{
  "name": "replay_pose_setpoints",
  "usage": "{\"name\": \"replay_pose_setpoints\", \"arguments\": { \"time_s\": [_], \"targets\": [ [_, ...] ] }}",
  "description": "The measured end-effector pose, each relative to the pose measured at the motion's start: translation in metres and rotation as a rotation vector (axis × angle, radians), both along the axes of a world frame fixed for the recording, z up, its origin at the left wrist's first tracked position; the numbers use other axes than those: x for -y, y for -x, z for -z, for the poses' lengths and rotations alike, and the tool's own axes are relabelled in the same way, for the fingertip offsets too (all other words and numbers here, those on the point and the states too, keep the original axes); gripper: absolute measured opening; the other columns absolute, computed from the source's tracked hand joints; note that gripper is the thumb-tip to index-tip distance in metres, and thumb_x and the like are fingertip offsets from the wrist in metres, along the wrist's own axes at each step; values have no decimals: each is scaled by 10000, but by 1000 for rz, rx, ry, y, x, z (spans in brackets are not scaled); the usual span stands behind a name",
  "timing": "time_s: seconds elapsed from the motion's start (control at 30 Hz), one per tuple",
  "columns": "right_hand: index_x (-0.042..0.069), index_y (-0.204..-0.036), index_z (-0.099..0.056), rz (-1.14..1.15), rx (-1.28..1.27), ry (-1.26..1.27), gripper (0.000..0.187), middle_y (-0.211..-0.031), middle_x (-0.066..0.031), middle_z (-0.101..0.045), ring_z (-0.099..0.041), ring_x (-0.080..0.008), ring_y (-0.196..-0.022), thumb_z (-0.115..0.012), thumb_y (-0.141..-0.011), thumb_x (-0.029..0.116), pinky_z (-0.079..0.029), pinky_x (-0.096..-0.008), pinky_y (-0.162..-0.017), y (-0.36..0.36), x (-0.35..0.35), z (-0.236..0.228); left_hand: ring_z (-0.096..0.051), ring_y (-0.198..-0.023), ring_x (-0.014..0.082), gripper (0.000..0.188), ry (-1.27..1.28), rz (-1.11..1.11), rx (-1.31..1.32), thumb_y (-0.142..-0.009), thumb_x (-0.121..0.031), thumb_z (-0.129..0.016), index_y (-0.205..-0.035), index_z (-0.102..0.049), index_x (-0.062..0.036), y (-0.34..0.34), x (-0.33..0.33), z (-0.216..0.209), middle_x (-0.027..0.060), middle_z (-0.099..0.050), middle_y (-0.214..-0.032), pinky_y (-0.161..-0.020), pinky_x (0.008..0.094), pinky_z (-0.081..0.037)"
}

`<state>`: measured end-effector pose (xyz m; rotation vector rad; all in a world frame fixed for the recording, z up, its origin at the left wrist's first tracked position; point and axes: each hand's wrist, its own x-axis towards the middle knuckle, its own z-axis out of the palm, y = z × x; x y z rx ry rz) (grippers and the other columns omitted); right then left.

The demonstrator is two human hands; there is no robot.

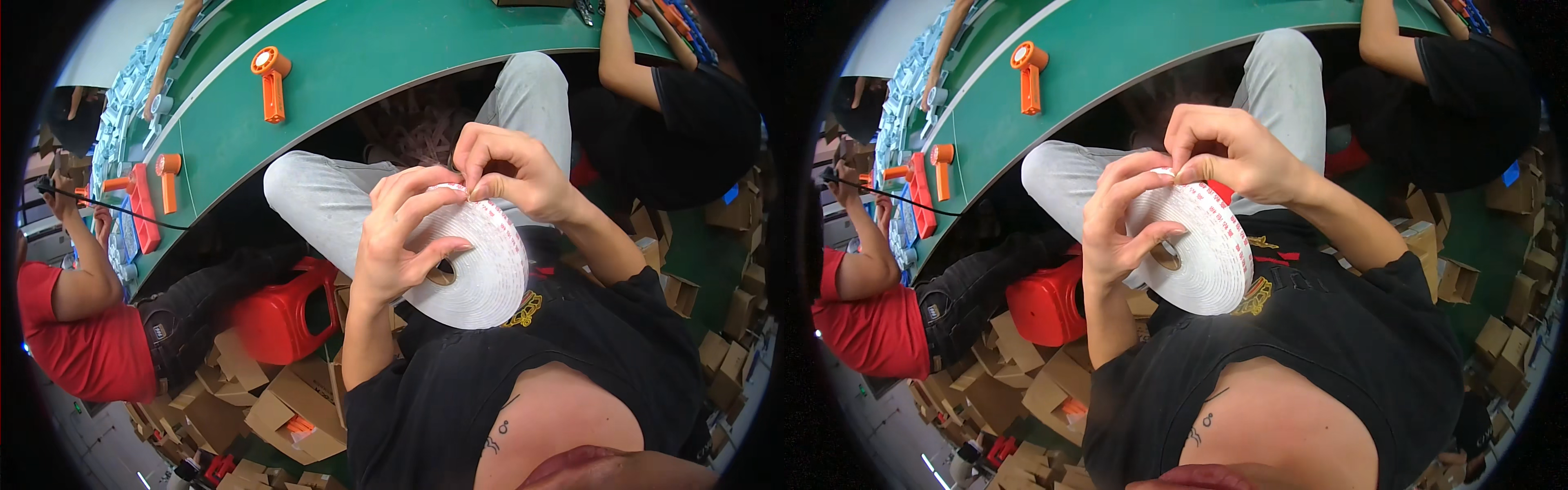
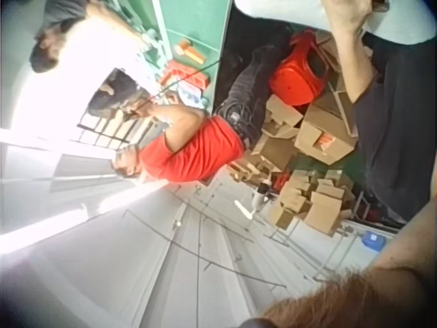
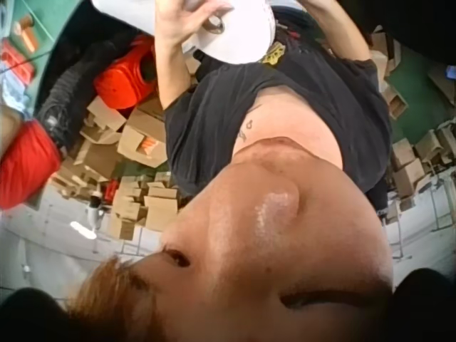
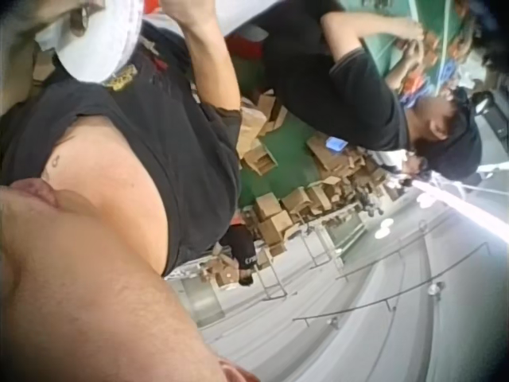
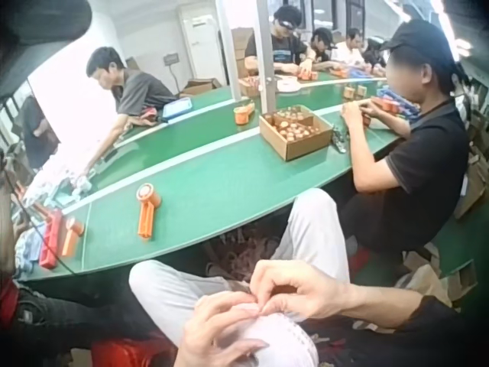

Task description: The person applies tape to battery packs, fits the batteries into plastic housings, handles cardboard inserts, and works on a harness at an assembly line.

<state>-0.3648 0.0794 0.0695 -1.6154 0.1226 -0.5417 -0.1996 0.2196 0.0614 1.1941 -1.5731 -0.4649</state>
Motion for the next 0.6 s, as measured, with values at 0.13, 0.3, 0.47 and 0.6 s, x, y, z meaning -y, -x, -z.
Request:
{"name": "replay_pose_setpoints", "arguments": {
  "time_s": [0.13,0.3,0.47,0.6],
  "targets": [
    [11,-849,-578,107,131,244,123,-905,-100,-550,-550,-165,-759,-676,-788,-33,-453,-269,-657,-4,-9,11,-607,-1021,285,467,-42,23,-26,-673,-251,-837,-1076,-657,-102,-4,-4,4,84,-641,-1121,-927,402,-414],
    [3,-858,-579,220,257,355,165,-884,-108,-571,-571,-192,-729,-697,-765,-65,-471,-274,-618,-7,-15,19,-609,-1039,304,499,12,86,85,-679,-232,-852,-1096,-629,-72,-11,0,3,135,-639,-1129,-902,402,-470],
    [0,-864,-592,269,280,338,159,-879,-108,-590,-579,-187,-722,-706,-770,-57,-474,-270,-617,-3,-17,15,-617,-1049,308,525,46,73,85,-675,-228,-863,-1111,-620,-65,-10,0,-1,160,-652,-1124,-882,402,-502],
    [-1,-867,-599,251,232,376,152,-875,-109,-600,-588,-186,-719,-700,-772,-65,-480,-271,-617,-1,-11,11,-621,-1055,304,524,39,95,106,-667,-224,-866,-1106,-626,-67,-13,5,-2,160,-653,-1130,-883,397,-507]
  ]
}}
